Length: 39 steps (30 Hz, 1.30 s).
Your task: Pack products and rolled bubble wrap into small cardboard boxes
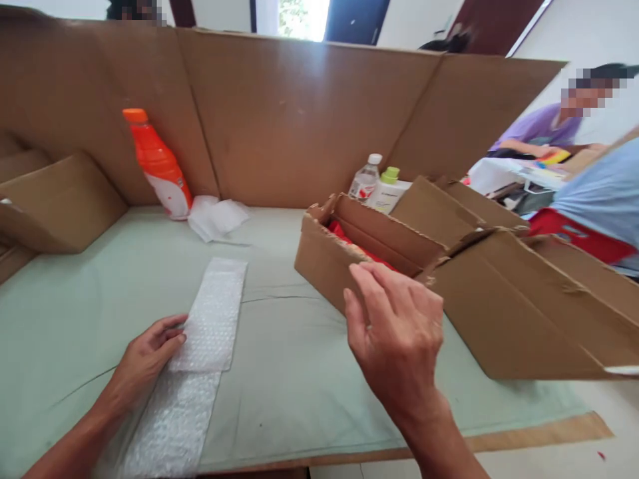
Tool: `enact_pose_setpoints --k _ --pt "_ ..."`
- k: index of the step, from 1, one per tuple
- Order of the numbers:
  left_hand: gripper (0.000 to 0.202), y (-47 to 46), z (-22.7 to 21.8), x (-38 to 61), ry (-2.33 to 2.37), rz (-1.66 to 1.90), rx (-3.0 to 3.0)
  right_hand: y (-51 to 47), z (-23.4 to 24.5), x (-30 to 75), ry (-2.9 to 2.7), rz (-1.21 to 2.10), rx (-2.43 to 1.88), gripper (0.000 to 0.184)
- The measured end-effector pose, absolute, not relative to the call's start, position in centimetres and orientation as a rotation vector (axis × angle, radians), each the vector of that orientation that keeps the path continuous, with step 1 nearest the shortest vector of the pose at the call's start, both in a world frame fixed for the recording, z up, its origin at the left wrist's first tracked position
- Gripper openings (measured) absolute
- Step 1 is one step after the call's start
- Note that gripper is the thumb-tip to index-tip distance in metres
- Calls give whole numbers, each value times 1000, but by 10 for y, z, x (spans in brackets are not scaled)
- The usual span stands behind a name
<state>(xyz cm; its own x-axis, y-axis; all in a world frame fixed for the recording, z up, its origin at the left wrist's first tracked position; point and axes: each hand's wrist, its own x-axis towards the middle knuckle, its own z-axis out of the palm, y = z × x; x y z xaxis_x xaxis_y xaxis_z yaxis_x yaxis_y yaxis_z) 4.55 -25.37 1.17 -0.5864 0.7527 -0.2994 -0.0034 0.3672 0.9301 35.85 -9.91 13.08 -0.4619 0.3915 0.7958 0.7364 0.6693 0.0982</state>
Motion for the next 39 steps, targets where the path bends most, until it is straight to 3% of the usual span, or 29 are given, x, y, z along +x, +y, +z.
enact_pose_setpoints --k 5,10,13,17,20,26,29,33,39 --pt "69 -253 19 47 1830 1328 646 -114 86 298 -2516 52 -559 13" --pt "65 -252 21 46 1796 1338 653 -82 48 221 -2664 372 -726 23" --pt "69 -253 16 44 1746 1338 635 -66 36 179 -2715 411 -748 25" --pt "70 -259 1 44 1701 1399 606 -60 18 155 -2712 377 -692 6" --pt "65 -262 -9 46 1662 1443 612 -51 16 160 -2640 358 -716 15" --pt "63 -266 -17 45 1627 1406 588 23 81 133 -2212 71 -760 19" --pt "65 -265 -18 43 1635 1371 594 70 113 96 -2139 -40 -988 15" --pt "64 -262 -9 41 1619 1389 577 71 112 87 -2211 155 -1033 39" --pt "61 -269 13 32 1598 1501 567 -83 65 208 -2712 617 -477 41"
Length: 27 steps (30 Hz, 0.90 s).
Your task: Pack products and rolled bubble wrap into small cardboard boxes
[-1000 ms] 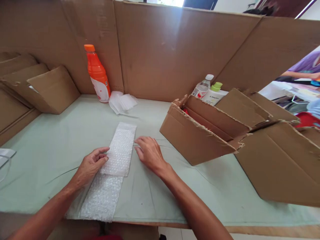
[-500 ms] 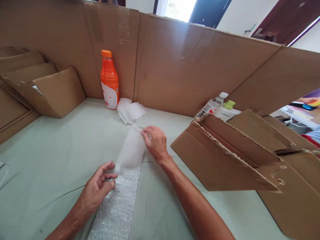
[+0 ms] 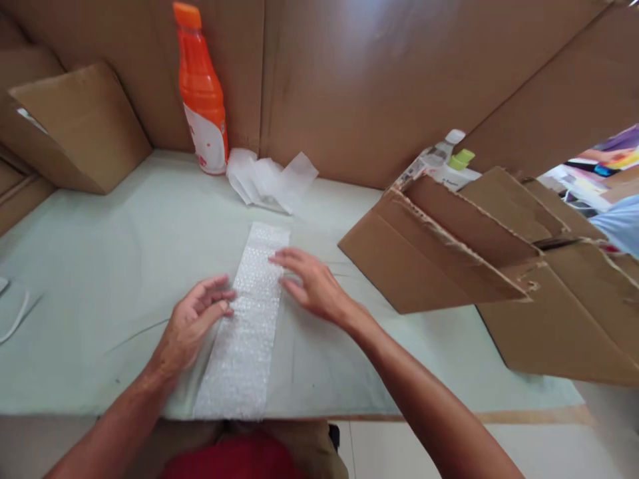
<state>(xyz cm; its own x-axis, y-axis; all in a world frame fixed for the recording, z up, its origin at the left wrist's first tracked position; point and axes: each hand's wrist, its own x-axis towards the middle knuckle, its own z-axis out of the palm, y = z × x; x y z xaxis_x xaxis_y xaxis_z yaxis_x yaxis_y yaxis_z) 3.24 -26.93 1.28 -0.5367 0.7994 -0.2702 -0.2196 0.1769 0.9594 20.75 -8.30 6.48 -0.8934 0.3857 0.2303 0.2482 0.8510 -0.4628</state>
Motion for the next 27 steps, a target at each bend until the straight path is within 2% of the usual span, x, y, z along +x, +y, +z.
enact_pose_setpoints --k 5,7,10,12,17,20,22,27 --pt "43 -299 27 27 1642 1510 753 -187 56 279 -2962 557 -324 50" --pt "38 -312 31 26 1667 1425 822 -204 46 277 -2984 525 -279 45" --pt "36 -330 32 23 1718 1286 938 -213 27 260 -2886 525 -230 26" --pt "40 -342 31 19 1735 1190 1028 -214 19 250 -2703 676 -336 21" --pt "68 -359 32 23 1684 1138 1093 -208 21 240 -2079 1389 -840 18" --pt "70 -343 30 39 1748 1175 1097 -203 25 242 -1947 1601 -928 19" --pt "64 -325 26 48 1822 1211 1099 -202 27 249 -1931 1538 -955 21" --pt "63 -291 14 49 2005 1091 1179 -219 33 271 -2142 865 -811 22"
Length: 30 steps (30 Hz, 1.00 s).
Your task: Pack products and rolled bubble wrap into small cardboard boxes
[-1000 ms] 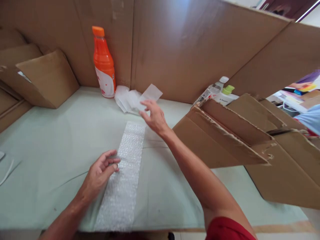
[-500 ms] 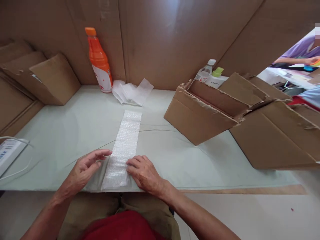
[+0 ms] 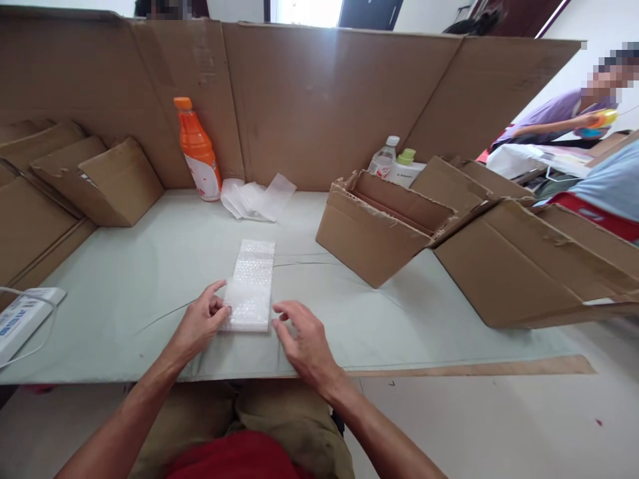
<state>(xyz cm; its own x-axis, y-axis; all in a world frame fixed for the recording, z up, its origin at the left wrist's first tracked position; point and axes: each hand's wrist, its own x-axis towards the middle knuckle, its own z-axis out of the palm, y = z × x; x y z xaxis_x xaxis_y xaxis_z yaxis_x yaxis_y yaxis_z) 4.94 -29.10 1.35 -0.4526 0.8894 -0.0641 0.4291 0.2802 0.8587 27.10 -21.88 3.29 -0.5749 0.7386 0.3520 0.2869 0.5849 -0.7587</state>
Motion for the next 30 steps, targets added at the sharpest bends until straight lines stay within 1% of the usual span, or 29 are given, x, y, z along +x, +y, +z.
enact_pose_setpoints --k 4,5,7,9,11,15,17,19,21,23,26,28,30 --pt "61 -290 13 47 2202 916 1333 -227 25 261 -2516 495 -554 35" --pt "59 -293 14 47 2245 938 1378 -225 21 256 -2582 427 -539 33" --pt "54 -305 15 49 2259 1064 1502 -221 14 245 -2638 361 -550 22" --pt "52 -320 15 53 2170 1186 1660 -219 11 241 -2620 398 -572 20" --pt "48 -337 12 59 2056 1193 1758 -221 13 243 -2579 513 -604 21" --pt "44 -360 9 74 2032 1152 1591 -236 24 262 -2484 837 -701 24" --pt "47 -361 10 77 2053 1126 1501 -245 29 271 -2417 751 -748 25" --pt "49 -355 11 76 2067 1065 1465 -253 32 276 -2399 514 -728 26" --pt "48 -348 12 73 2105 1038 1453 -257 33 274 -2480 324 -632 27" --pt "46 -344 11 70 2152 1104 1484 -257 31 268 -2614 232 -559 30" --pt "42 -349 8 71 2117 1259 1650 -254 26 259 -2703 246 -598 25" --pt "41 -358 8 73 2010 1253 1761 -254 23 260 -2665 367 -643 22" --pt "43 -365 9 76 1934 1202 1762 -255 23 267 -2615 511 -645 24"
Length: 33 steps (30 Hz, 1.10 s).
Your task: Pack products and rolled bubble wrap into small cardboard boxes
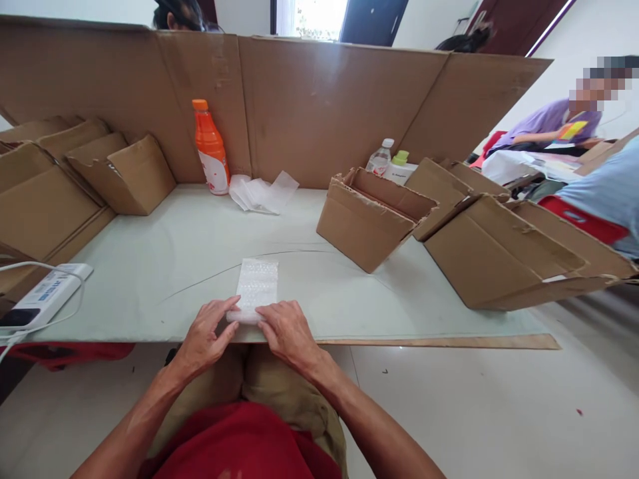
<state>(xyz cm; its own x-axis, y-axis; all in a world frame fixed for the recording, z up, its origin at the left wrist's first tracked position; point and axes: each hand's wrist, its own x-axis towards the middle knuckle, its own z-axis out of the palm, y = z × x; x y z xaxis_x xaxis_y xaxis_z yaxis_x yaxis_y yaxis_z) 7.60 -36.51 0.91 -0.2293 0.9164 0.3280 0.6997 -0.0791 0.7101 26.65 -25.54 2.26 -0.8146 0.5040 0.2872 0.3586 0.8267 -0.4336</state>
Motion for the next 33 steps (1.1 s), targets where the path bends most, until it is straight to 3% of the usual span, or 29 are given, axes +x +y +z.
enact_pose_setpoints --k 2,7,10,14,18,25,33 --pt "46 -365 10 77 1936 1161 1678 -258 25 275 -2564 556 -647 27" --pt "42 -338 6 72 2116 1116 1591 -256 28 278 -2572 227 -598 31" --pt "37 -330 1 70 2181 1206 1622 -248 21 265 -2667 197 -544 28" --pt "46 -342 1 74 2065 1339 1800 -232 19 256 -2590 473 -629 24" --pt "50 -343 3 79 2039 1244 1728 -222 30 263 -2582 776 -662 27" --pt "50 -315 2 73 2207 1258 1404 -220 26 258 -2713 271 -607 31" --pt "86 -333 16 99 1667 1579 614 -218 17 248 -2372 864 -712 22"
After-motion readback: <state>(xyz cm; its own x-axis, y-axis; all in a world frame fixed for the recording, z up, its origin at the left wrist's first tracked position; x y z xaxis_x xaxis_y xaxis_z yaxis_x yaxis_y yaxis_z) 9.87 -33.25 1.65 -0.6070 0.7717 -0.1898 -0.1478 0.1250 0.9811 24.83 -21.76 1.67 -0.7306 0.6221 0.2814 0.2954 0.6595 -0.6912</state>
